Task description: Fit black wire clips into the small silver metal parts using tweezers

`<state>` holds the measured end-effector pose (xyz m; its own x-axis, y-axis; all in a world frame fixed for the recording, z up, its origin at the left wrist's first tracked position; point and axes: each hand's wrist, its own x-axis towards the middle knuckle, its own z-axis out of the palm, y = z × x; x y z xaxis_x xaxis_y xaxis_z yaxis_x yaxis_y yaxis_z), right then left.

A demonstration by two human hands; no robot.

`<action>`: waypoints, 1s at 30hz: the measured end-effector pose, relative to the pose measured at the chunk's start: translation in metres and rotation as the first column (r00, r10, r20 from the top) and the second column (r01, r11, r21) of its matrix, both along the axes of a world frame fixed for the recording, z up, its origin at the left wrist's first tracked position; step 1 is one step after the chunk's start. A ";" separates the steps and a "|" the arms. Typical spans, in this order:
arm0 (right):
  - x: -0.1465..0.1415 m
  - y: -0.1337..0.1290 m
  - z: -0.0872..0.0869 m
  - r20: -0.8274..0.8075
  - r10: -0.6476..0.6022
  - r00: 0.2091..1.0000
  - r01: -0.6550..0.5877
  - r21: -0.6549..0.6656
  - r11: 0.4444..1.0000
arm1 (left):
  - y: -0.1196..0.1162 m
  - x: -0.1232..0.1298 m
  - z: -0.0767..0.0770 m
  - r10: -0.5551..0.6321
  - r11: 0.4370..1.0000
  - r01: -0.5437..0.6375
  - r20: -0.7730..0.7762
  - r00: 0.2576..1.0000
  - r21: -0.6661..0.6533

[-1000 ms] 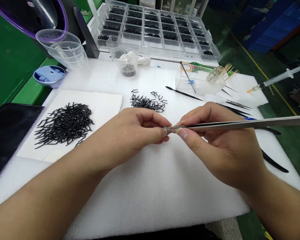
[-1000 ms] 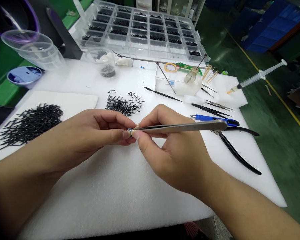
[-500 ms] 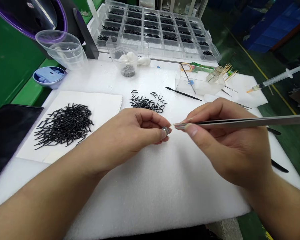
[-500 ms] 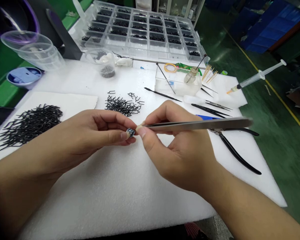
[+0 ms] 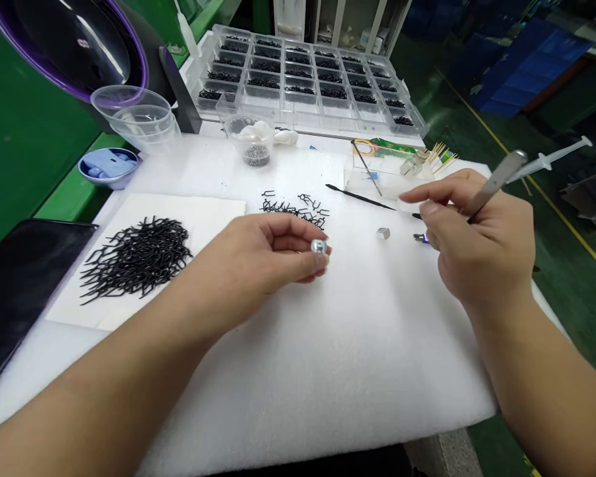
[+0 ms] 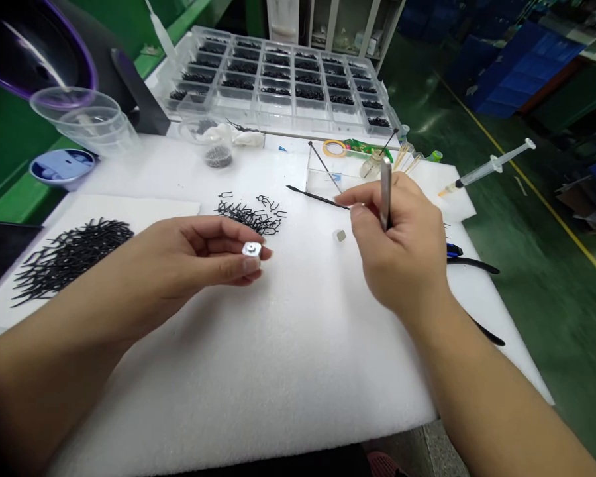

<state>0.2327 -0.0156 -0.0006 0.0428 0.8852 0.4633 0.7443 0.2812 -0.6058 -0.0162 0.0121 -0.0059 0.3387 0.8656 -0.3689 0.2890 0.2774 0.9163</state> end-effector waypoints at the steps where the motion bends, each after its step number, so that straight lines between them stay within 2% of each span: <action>1: 0.004 0.003 0.002 0.069 -0.077 0.995 0.079 -0.032 0.996 | 0.001 -0.001 0.001 0.039 0.999 -0.039 0.007 0.999 0.026; 3: 0.008 0.008 0.003 0.189 -0.167 0.968 0.190 -0.114 0.975 | 0.001 -0.002 0.004 0.095 0.993 -0.095 0.014 0.995 0.065; 7: 0.007 0.013 -0.003 0.363 0.004 0.932 0.113 -0.300 0.947 | 0.001 0.000 0.006 0.094 0.994 -0.094 0.013 0.996 0.059; 10: 0.003 0.013 -0.009 0.433 0.107 0.895 0.055 -0.345 0.937 | -0.002 0.002 0.004 0.056 0.997 -0.056 0.008 0.998 0.055; 12: -0.002 0.011 -0.009 0.390 0.075 0.918 0.043 -0.287 0.957 | -0.004 0.004 0.001 0.021 0.998 -0.021 0.009 1.000 0.054; 15: -0.014 0.000 -0.003 0.113 0.014 0.994 0.010 -0.211 0.977 | -0.007 0.007 -0.002 -0.016 0.998 0.014 0.028 0.999 0.068; 17: -0.026 -0.012 0.000 -0.107 0.083 0.991 -0.100 -0.160 0.982 | -0.010 0.009 -0.002 -0.035 0.996 0.032 0.035 0.999 0.083; 18: -0.032 -0.017 0.001 -0.159 0.138 0.978 -0.156 -0.108 0.982 | -0.011 0.010 -0.001 -0.046 0.995 0.042 0.039 0.998 0.090; 20: -0.043 -0.027 0.001 -0.161 0.261 0.952 -0.266 -0.008 0.964 | -0.012 0.012 0.001 -0.064 0.994 0.060 0.044 0.997 0.093; 22: -0.048 -0.032 -0.001 -0.126 0.308 0.943 -0.304 0.047 0.951 | -0.013 0.012 0.003 -0.072 0.994 0.067 0.052 0.996 0.087; 26: -0.050 -0.032 -0.005 -0.045 0.280 0.959 -0.278 0.043 0.960 | -0.014 0.012 0.005 -0.064 0.995 0.060 0.056 0.996 0.075; 30: -0.051 -0.030 -0.005 -0.040 0.296 0.954 -0.294 0.050 0.954 | -0.015 0.013 0.004 -0.066 0.996 0.060 0.071 0.995 0.073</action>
